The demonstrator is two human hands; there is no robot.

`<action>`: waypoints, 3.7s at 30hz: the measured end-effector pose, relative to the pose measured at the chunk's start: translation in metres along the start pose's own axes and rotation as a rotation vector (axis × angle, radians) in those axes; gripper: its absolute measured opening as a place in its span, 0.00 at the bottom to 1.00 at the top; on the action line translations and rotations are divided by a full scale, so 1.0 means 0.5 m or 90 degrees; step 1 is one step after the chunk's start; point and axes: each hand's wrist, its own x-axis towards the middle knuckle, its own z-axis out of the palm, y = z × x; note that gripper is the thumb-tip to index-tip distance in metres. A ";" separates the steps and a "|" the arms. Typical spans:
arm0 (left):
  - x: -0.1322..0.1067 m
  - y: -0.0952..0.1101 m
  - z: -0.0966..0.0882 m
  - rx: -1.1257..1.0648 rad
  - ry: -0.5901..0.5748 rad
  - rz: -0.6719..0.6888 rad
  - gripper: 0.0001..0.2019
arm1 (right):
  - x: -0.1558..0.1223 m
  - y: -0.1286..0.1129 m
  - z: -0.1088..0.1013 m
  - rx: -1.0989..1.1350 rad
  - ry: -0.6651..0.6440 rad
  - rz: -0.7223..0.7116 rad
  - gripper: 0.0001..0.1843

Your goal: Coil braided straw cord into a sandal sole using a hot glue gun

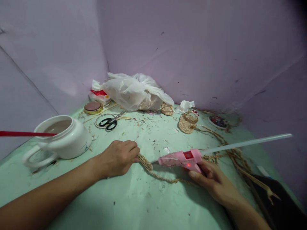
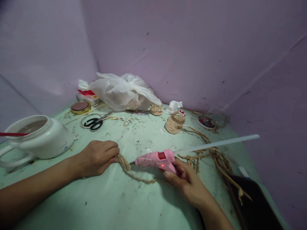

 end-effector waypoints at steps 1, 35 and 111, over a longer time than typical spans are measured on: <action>0.001 0.001 -0.001 0.010 0.010 0.007 0.09 | 0.000 0.001 0.001 0.000 0.004 -0.002 0.15; 0.005 0.010 0.007 0.048 0.103 0.063 0.08 | 0.007 -0.025 0.027 0.005 0.020 0.013 0.14; 0.063 0.077 -0.029 -0.252 -0.222 -0.454 0.13 | 0.031 -0.035 0.131 -0.375 -0.013 -0.356 0.06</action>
